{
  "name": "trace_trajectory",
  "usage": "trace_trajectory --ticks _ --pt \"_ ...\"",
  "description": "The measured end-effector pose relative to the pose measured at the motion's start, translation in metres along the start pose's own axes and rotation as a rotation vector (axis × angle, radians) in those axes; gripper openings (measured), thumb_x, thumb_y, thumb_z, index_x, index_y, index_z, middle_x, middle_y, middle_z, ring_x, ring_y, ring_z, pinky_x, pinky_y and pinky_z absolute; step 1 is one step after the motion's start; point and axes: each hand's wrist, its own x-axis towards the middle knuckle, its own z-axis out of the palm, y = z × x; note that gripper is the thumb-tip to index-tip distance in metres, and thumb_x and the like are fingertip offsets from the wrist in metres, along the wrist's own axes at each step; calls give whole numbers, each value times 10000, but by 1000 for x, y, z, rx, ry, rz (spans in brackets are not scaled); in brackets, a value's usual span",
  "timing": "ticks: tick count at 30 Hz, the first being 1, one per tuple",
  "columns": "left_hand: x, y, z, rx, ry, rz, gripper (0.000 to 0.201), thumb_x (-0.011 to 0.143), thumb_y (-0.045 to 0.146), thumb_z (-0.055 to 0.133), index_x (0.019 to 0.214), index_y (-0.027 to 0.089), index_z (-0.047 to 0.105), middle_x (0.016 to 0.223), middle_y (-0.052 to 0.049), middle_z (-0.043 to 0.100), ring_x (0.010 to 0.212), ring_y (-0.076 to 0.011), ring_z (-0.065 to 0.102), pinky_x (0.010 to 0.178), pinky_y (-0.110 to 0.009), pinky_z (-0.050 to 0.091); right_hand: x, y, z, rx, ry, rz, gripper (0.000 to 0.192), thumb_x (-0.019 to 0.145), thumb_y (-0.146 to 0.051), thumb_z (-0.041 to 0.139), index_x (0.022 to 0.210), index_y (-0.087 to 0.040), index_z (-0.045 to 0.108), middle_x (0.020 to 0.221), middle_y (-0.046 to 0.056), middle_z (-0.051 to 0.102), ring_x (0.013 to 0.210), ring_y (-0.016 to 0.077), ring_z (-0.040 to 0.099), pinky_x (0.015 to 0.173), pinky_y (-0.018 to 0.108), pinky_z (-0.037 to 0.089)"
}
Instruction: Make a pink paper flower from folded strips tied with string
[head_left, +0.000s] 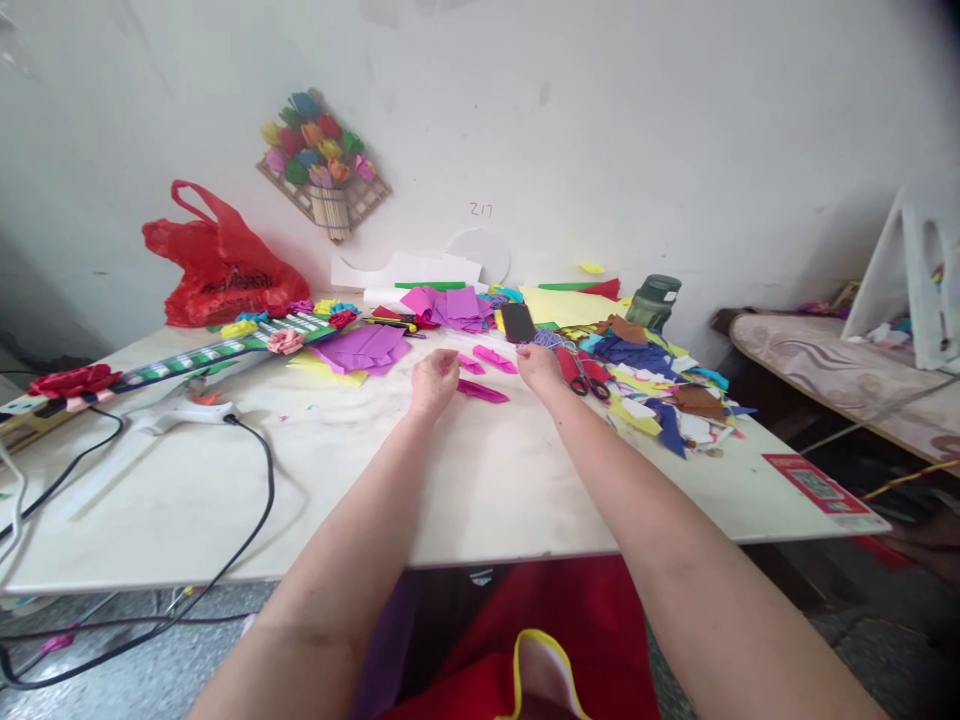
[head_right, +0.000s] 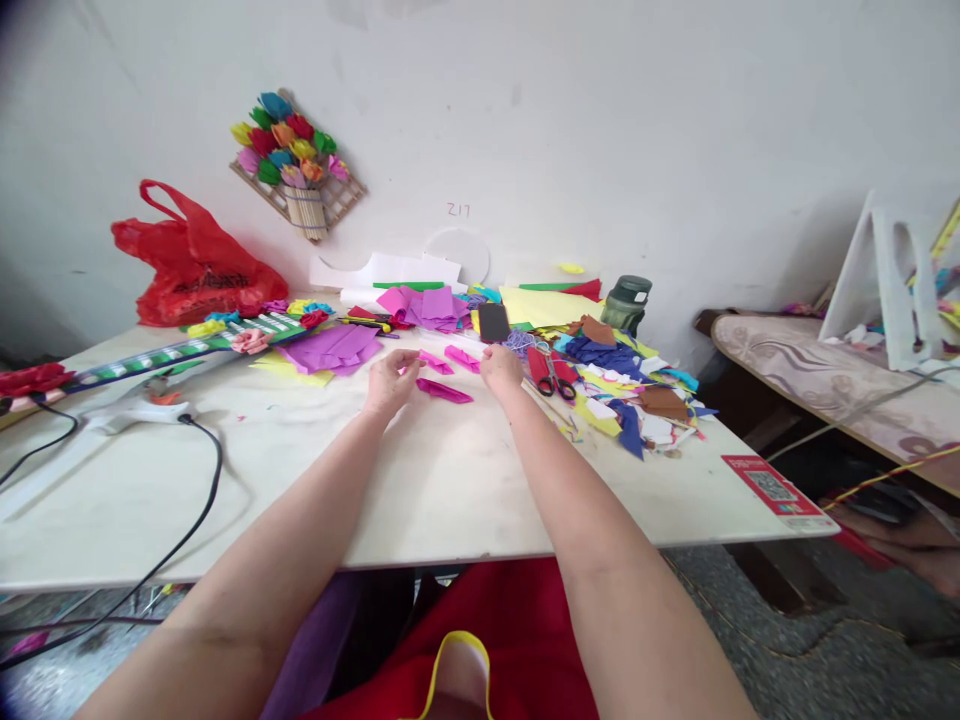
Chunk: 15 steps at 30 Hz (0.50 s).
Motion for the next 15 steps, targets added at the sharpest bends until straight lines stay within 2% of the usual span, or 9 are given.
trace_trajectory --ticks 4,8,15 --pt "-1 1 -1 -7 4 0 270 714 219 492 935 156 636 916 -75 696 894 -170 634 829 -291 469 9 -4 0 -80 -36 -11 303 805 -227 418 946 -203 685 1011 108 670 961 244 609 768 318 449" --pt "0 3 -3 12 10 -31 257 727 243 490 922 166 638 927 -73 695 894 -173 633 814 -294 473 18 -8 10 -152 -75 5 289 798 -239 452 951 -168 687 1010 144 664 963 262 612 766 339 453" --pt "-1 3 -2 23 19 -40 258 732 258 487 915 164 642 910 -74 697 878 -172 635 805 -288 472 25 -5 27 -182 -90 17 295 762 -216 528 1013 -138 662 1066 157 639 1021 240 583 807 328 449"
